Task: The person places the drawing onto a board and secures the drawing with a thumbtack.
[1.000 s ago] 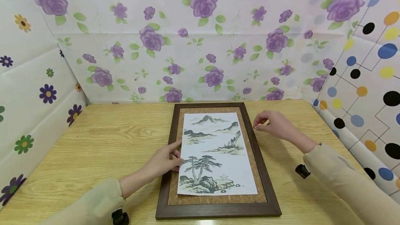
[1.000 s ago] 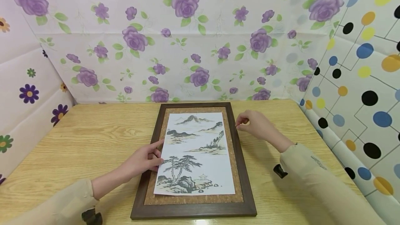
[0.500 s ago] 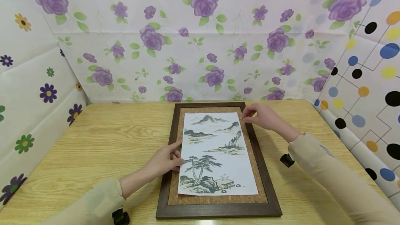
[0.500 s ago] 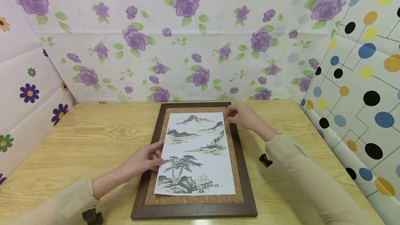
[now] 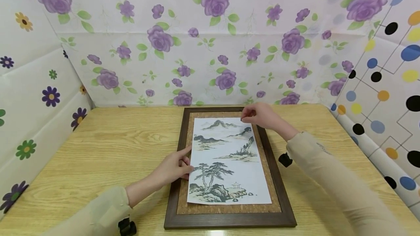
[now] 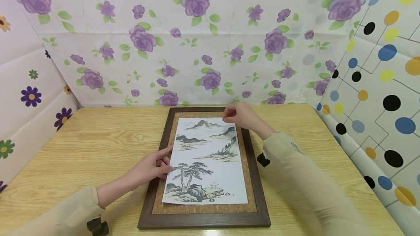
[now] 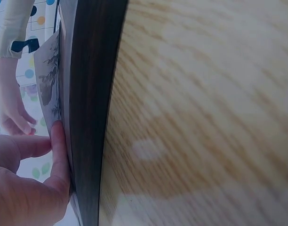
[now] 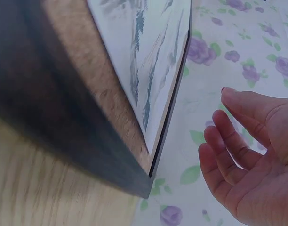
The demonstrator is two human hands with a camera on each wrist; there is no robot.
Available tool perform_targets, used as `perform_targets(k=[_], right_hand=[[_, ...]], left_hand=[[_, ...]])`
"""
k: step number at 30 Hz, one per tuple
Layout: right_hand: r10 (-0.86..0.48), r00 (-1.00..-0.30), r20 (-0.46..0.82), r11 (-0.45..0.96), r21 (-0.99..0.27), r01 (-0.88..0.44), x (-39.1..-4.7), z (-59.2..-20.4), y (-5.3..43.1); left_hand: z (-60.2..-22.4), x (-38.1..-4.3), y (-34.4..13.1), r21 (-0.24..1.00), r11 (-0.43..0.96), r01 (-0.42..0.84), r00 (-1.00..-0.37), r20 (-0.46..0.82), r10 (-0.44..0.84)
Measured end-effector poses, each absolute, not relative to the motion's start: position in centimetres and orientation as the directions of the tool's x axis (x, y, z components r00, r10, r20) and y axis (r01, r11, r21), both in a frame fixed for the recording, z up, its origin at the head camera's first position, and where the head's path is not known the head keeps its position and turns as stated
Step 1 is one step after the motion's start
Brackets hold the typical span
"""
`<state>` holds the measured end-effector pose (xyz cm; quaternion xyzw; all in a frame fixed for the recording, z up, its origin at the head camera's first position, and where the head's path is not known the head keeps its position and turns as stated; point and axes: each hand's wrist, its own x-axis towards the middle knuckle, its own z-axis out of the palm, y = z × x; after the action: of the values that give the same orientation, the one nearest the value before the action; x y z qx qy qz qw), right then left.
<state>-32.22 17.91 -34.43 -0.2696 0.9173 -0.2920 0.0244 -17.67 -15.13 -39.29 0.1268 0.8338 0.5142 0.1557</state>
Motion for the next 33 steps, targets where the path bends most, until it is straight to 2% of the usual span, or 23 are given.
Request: perform_targets(k=[19,33], right_hand=[[-0.540,-0.835,0.108,0.642,-0.588,-0.492,-35.0,-35.4,14.2],[-0.516,-0.853,0.082,0.664,-0.590,-0.459,-36.7,-36.5,12.4]], left_hand=[[-39.3,-17.7,-15.2,0.892,0.450,0.051,-0.921,-0.133,0.367],[-39.0,-17.5,-15.1,0.888,0.457,0.054,-0.920,-0.134,0.368]])
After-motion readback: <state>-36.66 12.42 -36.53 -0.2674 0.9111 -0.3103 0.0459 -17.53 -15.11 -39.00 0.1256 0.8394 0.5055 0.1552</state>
